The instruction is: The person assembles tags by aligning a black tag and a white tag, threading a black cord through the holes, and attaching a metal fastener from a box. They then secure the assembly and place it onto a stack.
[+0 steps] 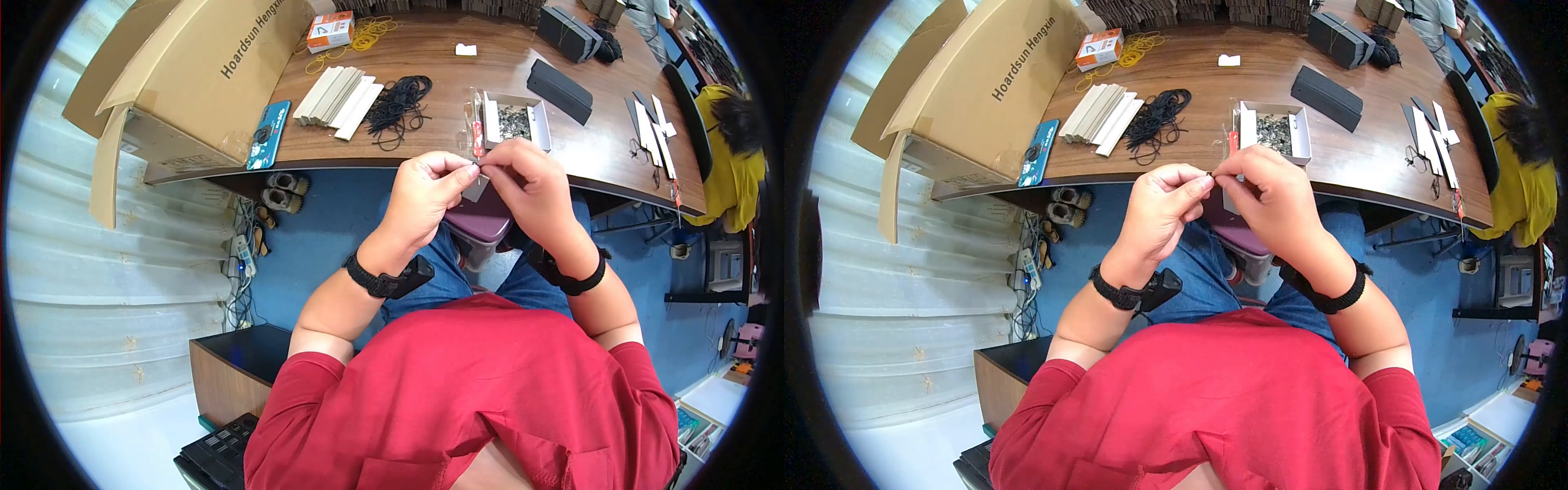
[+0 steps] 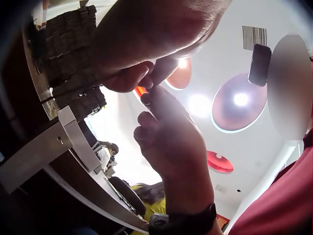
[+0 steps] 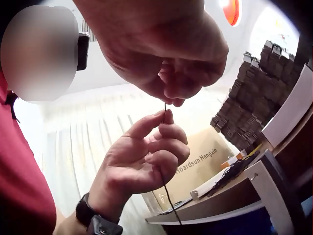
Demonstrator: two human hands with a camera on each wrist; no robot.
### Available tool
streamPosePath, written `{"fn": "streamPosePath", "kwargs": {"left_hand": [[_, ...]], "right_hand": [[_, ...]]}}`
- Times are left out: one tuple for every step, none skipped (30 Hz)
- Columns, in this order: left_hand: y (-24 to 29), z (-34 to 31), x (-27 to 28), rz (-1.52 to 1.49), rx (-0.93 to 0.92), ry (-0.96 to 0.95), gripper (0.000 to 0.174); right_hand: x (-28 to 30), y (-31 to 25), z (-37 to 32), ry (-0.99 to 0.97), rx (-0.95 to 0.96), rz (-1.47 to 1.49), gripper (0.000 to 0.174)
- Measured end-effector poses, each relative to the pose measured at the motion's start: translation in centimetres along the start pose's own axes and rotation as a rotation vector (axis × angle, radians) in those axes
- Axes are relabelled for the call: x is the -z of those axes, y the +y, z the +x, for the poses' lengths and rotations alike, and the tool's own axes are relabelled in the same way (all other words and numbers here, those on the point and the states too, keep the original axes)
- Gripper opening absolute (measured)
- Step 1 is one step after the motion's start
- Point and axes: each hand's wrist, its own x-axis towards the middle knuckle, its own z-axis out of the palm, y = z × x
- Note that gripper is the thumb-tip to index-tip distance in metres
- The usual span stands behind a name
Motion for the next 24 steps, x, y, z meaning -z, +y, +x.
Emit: {"fn": "streamPosePath", "kwargs": {"left_hand": [[0.0,0.0,0.0,0.003,0.007,-0.002,0.010],[0.1,-0.1,0.0,0.014,0.002,-0.002,0.010],[0.1,-0.1,0.1,0.025,-0.002,-0.004,0.009],[0.1,-0.2,0.1,0.037,-0.007,-0.006,0.009],[0.2,-0.2,0.0,0.035,0.000,0.003,0.008],[0.4,-0.2,-0.2,0.033,0.005,0.011,0.007],[0.6,-0.3,-0.4,0.032,0.010,0.020,0.006],[0.8,-0.2,-0.4,-0.017,0.014,0.003,0.006],[0.9,-0.2,-0.4,-0.065,0.018,-0.013,0.006],[1.1,-0.1,-0.5,-0.114,0.022,-0.030,0.006],[1.4,-0.1,-0.5,-0.142,0.020,-0.031,0.007],[1.8,-0.1,-0.6,-0.170,0.020,-0.033,0.007],[2.1,-0.1,-0.6,-0.198,0.020,-0.036,0.007],[2.4,0.0,-0.5,-0.198,-0.015,0.004,0.008],[2.9,0.2,-0.1,-0.179,-0.056,0.051,0.008],[3.5,0.4,0.6,-0.160,-0.097,0.098,0.009],[4.2,0.5,1.5,-0.143,-0.145,0.118,0.010],[5.0,0.6,2.4,-0.149,-0.187,0.147,0.009],[5.6,0.7,3.3,-0.133,-0.232,0.169,0.009],[6.2,0.6,4.1,-0.118,-0.276,0.190,0.009],[6.8,0.5,5.0,-0.100,-0.299,0.208,0.008],[7.3,0.5,5.6,-0.083,-0.322,0.226,0.008],[7.6,0.4,6.1,-0.074,-0.354,0.246,0.007],[7.9,0.3,6.6,-0.067,-0.359,0.264,0.007]], "right_hand": [[0.1,-0.2,-0.1,0.012,-0.027,0.010,0.007],[0.1,-0.1,-0.2,-0.017,-0.061,0.024,0.007],[0.3,-0.1,-0.3,-0.045,-0.094,0.039,0.007],[0.5,0.0,-0.4,-0.073,-0.128,0.053,0.007],[0.6,0.4,-0.7,-0.087,-0.224,0.193,0.011],[0.5,1.1,-1.0,-0.100,-0.318,0.333,0.016],[0.3,1.5,-1.2,-0.114,-0.412,0.474,0.021],[-0.2,1.6,-1.4,-0.135,-0.430,0.559,0.027],[-1.0,1.2,-1.7,-0.155,-0.448,0.644,0.033],[-1.4,0.9,-1.9,-0.176,-0.465,0.729,0.039],[-1.3,0.9,-2.1,-0.441,-0.466,0.736,0.052],[-2.1,0.1,-2.4,-0.448,-0.511,0.889,0.035],[-2.1,1.1,-2.9,-0.574,-0.622,0.803,0.025],[-2.1,2.2,-3.4,-0.699,-0.731,0.712,0.016],[-2.2,1.8,-3.5,-0.602,-0.779,0.752,0.011],[-1.8,1.6,-3.3,-0.552,-0.847,0.714,0.011],[-1.4,2.2,-3.5,-0.525,-0.852,0.750,0.011],[-0.9,3.0,-3.7,-0.498,-0.856,0.786,0.011],[-0.4,3.6,-3.8,-0.510,-0.879,0.784,0.011],[0.3,3.7,-3.8,-0.522,-0.878,0.762,0.011],[0.8,4.1,-4.0,-0.507,-0.863,0.742,0.011],[1.2,4.6,-4.1,-0.492,-0.848,0.722,0.011],[1.7,4.7,-4.3,-0.482,-0.830,0.675,0.010],[2.1,4.8,-4.2,-0.472,-0.810,0.628,0.010]]}}
